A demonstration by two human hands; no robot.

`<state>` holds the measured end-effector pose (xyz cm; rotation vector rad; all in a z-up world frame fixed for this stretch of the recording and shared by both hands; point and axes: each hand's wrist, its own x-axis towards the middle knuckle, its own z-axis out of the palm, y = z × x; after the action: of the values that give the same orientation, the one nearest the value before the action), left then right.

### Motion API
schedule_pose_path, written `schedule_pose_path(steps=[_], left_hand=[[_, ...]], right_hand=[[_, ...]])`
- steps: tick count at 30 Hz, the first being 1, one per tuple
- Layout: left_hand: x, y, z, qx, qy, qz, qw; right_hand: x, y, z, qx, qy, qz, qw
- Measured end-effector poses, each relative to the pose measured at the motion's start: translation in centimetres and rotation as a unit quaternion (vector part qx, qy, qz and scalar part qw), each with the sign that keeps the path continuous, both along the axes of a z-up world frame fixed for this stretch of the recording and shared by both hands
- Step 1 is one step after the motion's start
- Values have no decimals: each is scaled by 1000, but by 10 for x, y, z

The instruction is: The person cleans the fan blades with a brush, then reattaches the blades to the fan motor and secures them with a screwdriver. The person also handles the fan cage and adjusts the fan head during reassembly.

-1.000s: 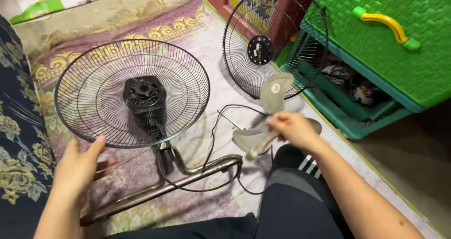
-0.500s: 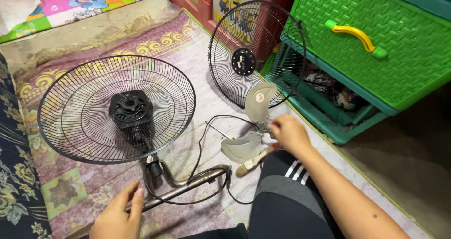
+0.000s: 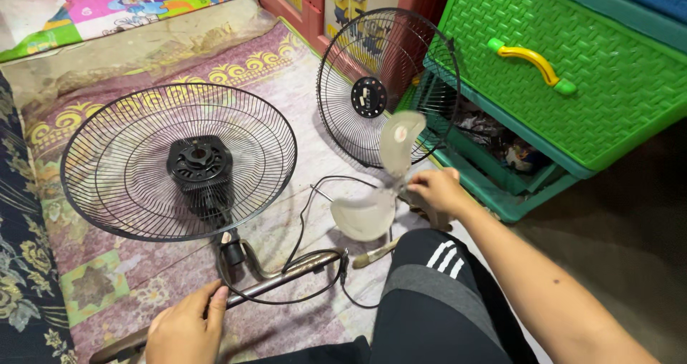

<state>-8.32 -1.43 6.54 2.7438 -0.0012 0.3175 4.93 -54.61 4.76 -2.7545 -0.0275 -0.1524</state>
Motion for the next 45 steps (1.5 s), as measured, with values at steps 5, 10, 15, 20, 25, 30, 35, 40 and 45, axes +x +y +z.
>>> schedule_pose_path(steps=[5,10,15,20,25,30,35,40,45], left_hand=[[1,-11,25,-82,124,58,987],[-4,-64,63,-450,28,-75,890],[1,-96,81,-549,185,-58,813],[-3,-70,80,-692,81,19,717],[-6,-24,68,-716,-16,71,695],[8,-8,60,-676,-40,126,725],[18,1,54,-690,16,134,711],[42,18,53,-734,24,113,669],[58,33,42,-745,34,93,659]], right_hand=[[-21,10,80,148,-77,-1,986],[-44,55,163,175,-51,81,980],[-41,116,170,132,-69,256,955],[-19,124,108,212,-250,159,931],[-13,104,19,-169,155,56,972],[-28,109,-45,-345,316,109,877],[-22,115,-59,-370,277,128,877],[-14,111,-42,-300,317,231,869],[-10,98,2,-191,297,205,913]])
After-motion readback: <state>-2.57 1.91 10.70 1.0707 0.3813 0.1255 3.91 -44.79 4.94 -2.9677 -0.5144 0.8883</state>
